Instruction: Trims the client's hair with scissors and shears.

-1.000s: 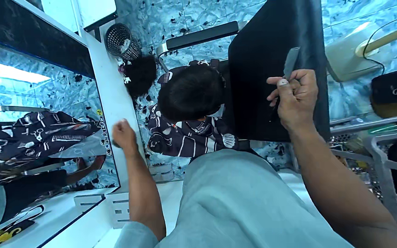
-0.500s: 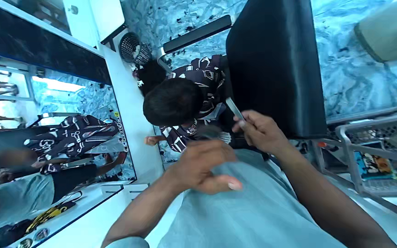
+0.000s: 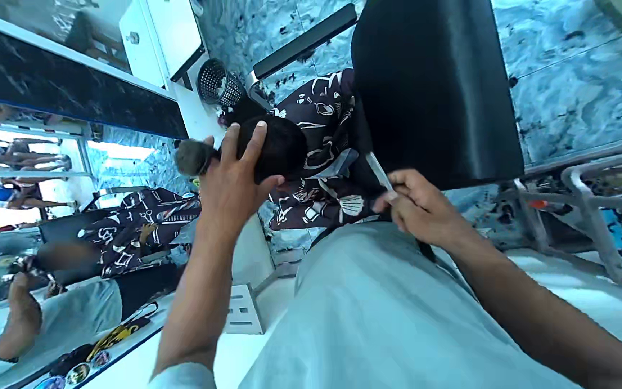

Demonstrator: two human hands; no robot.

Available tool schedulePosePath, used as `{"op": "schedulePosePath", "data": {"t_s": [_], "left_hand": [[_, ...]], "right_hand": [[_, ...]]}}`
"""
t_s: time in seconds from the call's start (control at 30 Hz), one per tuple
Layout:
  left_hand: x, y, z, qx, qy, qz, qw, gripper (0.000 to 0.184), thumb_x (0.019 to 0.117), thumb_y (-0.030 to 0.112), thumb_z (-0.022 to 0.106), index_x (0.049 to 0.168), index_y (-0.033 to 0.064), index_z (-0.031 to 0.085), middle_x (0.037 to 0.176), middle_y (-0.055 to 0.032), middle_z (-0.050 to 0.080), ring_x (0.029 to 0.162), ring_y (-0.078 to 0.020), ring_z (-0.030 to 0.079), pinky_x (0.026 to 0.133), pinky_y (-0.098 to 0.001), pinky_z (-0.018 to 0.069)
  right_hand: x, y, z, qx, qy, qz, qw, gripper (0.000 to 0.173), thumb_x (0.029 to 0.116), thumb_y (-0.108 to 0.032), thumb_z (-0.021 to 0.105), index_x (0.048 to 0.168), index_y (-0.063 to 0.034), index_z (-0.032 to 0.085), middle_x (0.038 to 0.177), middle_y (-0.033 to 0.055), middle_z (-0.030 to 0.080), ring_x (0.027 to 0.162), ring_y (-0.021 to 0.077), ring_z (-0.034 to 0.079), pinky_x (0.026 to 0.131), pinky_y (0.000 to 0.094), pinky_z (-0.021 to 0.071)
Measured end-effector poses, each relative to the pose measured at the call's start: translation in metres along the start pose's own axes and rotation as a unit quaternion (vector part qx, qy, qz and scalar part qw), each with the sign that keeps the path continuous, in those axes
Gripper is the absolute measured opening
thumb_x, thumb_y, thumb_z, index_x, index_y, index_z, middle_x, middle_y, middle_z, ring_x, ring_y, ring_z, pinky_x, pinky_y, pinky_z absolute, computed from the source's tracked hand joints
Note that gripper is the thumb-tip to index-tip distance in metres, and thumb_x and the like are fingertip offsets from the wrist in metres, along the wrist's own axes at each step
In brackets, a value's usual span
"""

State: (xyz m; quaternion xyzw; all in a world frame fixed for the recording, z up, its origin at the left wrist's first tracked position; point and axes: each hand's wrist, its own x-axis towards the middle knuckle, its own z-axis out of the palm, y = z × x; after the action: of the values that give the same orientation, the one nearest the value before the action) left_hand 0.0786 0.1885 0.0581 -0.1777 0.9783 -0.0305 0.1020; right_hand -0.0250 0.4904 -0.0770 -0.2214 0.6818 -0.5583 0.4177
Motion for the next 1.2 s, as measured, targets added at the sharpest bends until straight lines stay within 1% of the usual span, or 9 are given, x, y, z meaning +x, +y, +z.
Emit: {"op": "schedulePosePath", "data": {"t_s": [0.07, 0.13, 0.23, 0.4, 0.57, 0.7, 0.9, 1.03, 1.2], "left_hand": [[0.016, -0.014, 0.017, 0.050, -0.053, 0.005, 0.997, 0.091, 0.0874, 0.071, 0.064, 0.163, 0.0404, 0.023, 0.167, -0.0211, 0.026, 0.144, -0.0524, 0.037, 0.105, -0.0730, 0.0384], [0.023, -0.024, 0.026, 0.047, -0.053, 0.031, 0.997, 0.088, 0.0903, 0.073, 0.058, 0.164, 0.0400, 0.022, 0.167, -0.0218, 0.025, 0.133, -0.0533, 0.048, 0.090, -0.0704, 0.0484], [0.028, -0.045, 0.034, 0.027, -0.027, 0.066, 0.997, 0.083, 0.0943, 0.075, 0.048, 0.164, 0.0356, 0.025, 0.167, -0.0209, 0.027, 0.122, -0.0522, 0.057, 0.086, -0.0686, 0.0499], [0.042, -0.066, 0.048, 0.028, 0.032, 0.101, 0.994, 0.081, 0.0955, 0.078, 0.037, 0.163, 0.0342, 0.028, 0.165, -0.0224, 0.029, 0.120, -0.0531, 0.056, 0.084, -0.0695, 0.0493], [0.061, -0.068, 0.039, 0.045, 0.009, 0.100, 0.994, 0.125, 0.0632, 0.094, 0.062, 0.164, 0.0339, 0.021, 0.157, -0.0242, 0.038, 0.119, -0.0512, 0.056, 0.085, -0.0679, 0.0508], [0.077, -0.072, 0.034, 0.051, -0.003, 0.112, 0.992, 0.119, 0.0665, 0.092, 0.060, 0.164, 0.0348, 0.022, 0.151, -0.0242, 0.046, 0.120, -0.0492, 0.058, 0.089, -0.0678, 0.0495], [0.095, -0.074, 0.029, 0.053, -0.011, 0.134, 0.989, 0.116, 0.0677, 0.091, 0.060, 0.162, 0.0321, 0.026, 0.140, -0.0244, 0.056, 0.118, -0.0458, 0.062, 0.091, -0.0664, 0.0504], [0.102, -0.076, 0.025, 0.051, -0.024, 0.129, 0.990, 0.115, 0.0677, 0.091, 0.060, 0.161, 0.0317, 0.028, 0.136, -0.0255, 0.059, 0.117, -0.0469, 0.062, 0.092, -0.0674, 0.0498], [0.109, -0.080, 0.025, 0.041, -0.037, 0.114, 0.992, 0.115, 0.0665, 0.093, 0.058, 0.160, 0.0334, 0.029, 0.135, -0.0240, 0.060, 0.119, -0.0461, 0.062, 0.094, -0.0685, 0.0485]], "right_hand": [[0.018, -0.004, 0.017, 0.011, 0.038, -0.033, 0.999, 0.030, 0.1090, -0.020, 0.039, 0.136, -0.0075, 0.044, 0.100, 0.0037, 0.074, 0.062, 0.0132, 0.066, 0.055, 0.0335, 0.0581], [0.034, 0.000, 0.033, 0.024, 0.088, -0.075, 0.993, 0.029, 0.1088, -0.019, 0.039, 0.133, -0.0053, 0.047, 0.108, 0.0051, 0.074, 0.080, 0.0146, 0.072, 0.070, 0.0360, 0.0617], [0.053, 0.016, 0.056, 0.028, 0.157, -0.151, 0.976, 0.026, 0.1072, -0.014, 0.045, 0.127, -0.0005, 0.055, 0.113, 0.0091, 0.071, 0.096, 0.0153, 0.071, 0.086, 0.0359, 0.0608], [0.094, 0.044, 0.087, -0.085, 0.212, -0.296, 0.927, 0.026, 0.1050, -0.013, 0.049, 0.118, 0.0027, 0.065, 0.111, 0.0149, 0.068, 0.099, 0.0178, 0.067, 0.089, 0.0360, 0.0578], [0.145, 0.056, 0.107, -0.181, 0.210, -0.365, 0.889, 0.021, 0.1024, -0.027, 0.059, 0.105, -0.0094, 0.070, 0.122, 0.0086, 0.070, 0.108, 0.0211, 0.067, 0.087, 0.0508, 0.0535], [0.164, 0.046, 0.121, -0.198, 0.226, -0.380, 0.875, 0.020, 0.1001, -0.029, 0.062, 0.101, -0.0114, 0.071, 0.139, 0.0101, 0.064, 0.123, 0.0235, 0.064, 0.092, 0.0531, 0.0503], [0.178, 0.035, 0.128, -0.210, 0.256, -0.381, 0.863, 0.018, 0.0983, -0.028, 0.063, 0.100, -0.0125, 0.072, 0.132, 0.0089, 0.069, 0.125, 0.0232, 0.063, 0.092, 0.0531, 0.0493], [0.180, 0.025, 0.128, -0.242, 0.255, -0.379, 0.856, 0.017, 0.0981, -0.028, 0.062, 0.099, -0.0134, 0.071, 0.130, 0.0102, 0.069, 0.119, 0.0243, 0.065, 0.087, 0.0528, 0.0479], [0.178, 0.006, 0.126, -0.306, 0.251, -0.364, 0.843, 0.023, 0.0988, -0.031, 0.057, 0.101, -0.0138, 0.072, 0.145, 0.0169, 0.058, 0.111, 0.0301, 0.066, 0.084, 0.0535, 0.0448]]}}
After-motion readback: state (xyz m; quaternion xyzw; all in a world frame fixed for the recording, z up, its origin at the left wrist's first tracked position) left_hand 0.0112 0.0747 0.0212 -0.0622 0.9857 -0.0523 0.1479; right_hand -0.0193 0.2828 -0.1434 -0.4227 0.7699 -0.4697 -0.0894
